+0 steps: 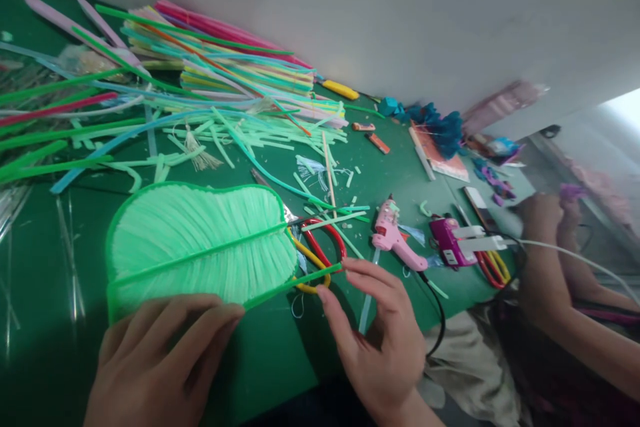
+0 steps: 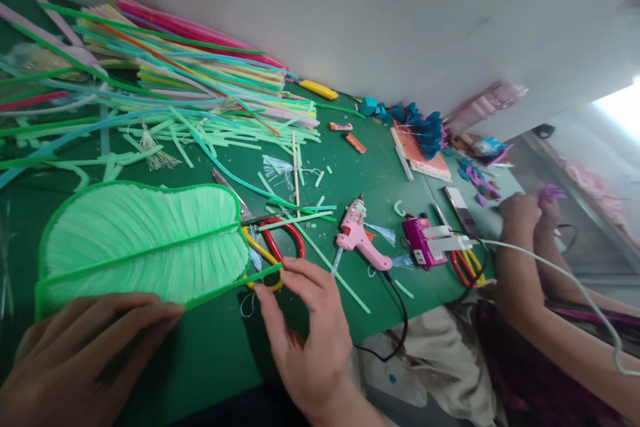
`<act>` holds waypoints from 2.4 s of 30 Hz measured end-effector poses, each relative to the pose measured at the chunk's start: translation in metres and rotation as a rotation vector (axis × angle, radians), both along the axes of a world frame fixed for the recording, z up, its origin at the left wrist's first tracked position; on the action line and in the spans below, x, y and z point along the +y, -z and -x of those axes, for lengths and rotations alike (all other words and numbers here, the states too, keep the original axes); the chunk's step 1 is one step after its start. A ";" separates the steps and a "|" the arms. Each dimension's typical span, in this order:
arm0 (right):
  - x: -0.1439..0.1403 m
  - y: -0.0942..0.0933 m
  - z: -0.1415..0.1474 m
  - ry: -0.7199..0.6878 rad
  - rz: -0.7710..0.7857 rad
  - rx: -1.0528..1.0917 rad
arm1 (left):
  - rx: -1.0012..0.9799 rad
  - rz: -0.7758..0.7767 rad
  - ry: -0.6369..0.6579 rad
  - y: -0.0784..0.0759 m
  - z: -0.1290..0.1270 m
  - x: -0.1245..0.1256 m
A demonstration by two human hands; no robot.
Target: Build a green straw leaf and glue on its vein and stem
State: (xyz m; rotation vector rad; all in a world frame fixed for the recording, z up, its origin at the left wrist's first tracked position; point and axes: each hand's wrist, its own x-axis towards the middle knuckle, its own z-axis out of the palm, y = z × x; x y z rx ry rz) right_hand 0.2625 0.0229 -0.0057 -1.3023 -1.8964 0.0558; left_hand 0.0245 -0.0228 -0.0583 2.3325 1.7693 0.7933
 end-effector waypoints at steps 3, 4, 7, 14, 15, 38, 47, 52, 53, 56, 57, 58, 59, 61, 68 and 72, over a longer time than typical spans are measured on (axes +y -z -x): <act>-0.007 0.003 0.004 -0.049 0.016 -0.093 | 0.009 -0.006 0.023 0.000 0.001 0.000; -0.008 0.005 0.005 -0.055 0.022 -0.125 | 0.011 -0.007 0.029 0.001 0.001 0.001; -0.007 0.010 0.007 -0.058 0.027 -0.191 | 0.011 -0.017 0.019 0.003 0.001 0.000; 0.006 0.017 0.005 -0.102 0.109 -0.203 | -0.038 -0.021 -0.002 0.000 -0.002 -0.001; 0.008 0.017 0.005 -0.119 0.133 -0.192 | -0.043 -0.017 -0.004 -0.001 -0.002 -0.001; 0.039 0.008 -0.004 -0.329 0.295 -0.229 | -0.053 -0.026 0.006 -0.004 -0.006 0.001; 0.044 0.005 -0.004 -0.340 0.304 -0.215 | -0.049 -0.012 -0.007 -0.007 -0.007 0.001; 0.046 0.005 -0.007 -0.355 0.324 -0.195 | -0.065 -0.025 -0.045 -0.014 -0.014 0.002; 0.047 0.005 -0.007 -0.361 0.322 -0.188 | -0.054 -0.024 -0.051 -0.016 -0.015 0.003; 0.048 0.005 -0.007 -0.382 0.318 -0.173 | -0.008 -0.045 -0.005 -0.023 -0.018 0.006; 0.049 0.005 -0.007 -0.386 0.320 -0.170 | 0.003 -0.058 0.011 -0.025 -0.019 0.007; 0.049 0.005 -0.007 -0.390 0.321 -0.168 | 0.011 -0.069 0.026 -0.026 -0.020 0.009; 0.050 0.005 -0.008 -0.394 0.323 -0.167 | 0.016 -0.071 0.040 -0.027 -0.021 0.012; 0.050 0.004 -0.008 -0.406 0.324 -0.166 | 0.018 -0.068 0.054 -0.028 -0.025 0.016; 0.048 0.003 -0.010 -0.358 0.380 -0.199 | -0.032 -0.088 0.082 -0.025 -0.038 0.026; 0.048 0.004 -0.011 -0.381 0.331 -0.252 | -0.048 -0.063 0.068 -0.023 -0.039 0.027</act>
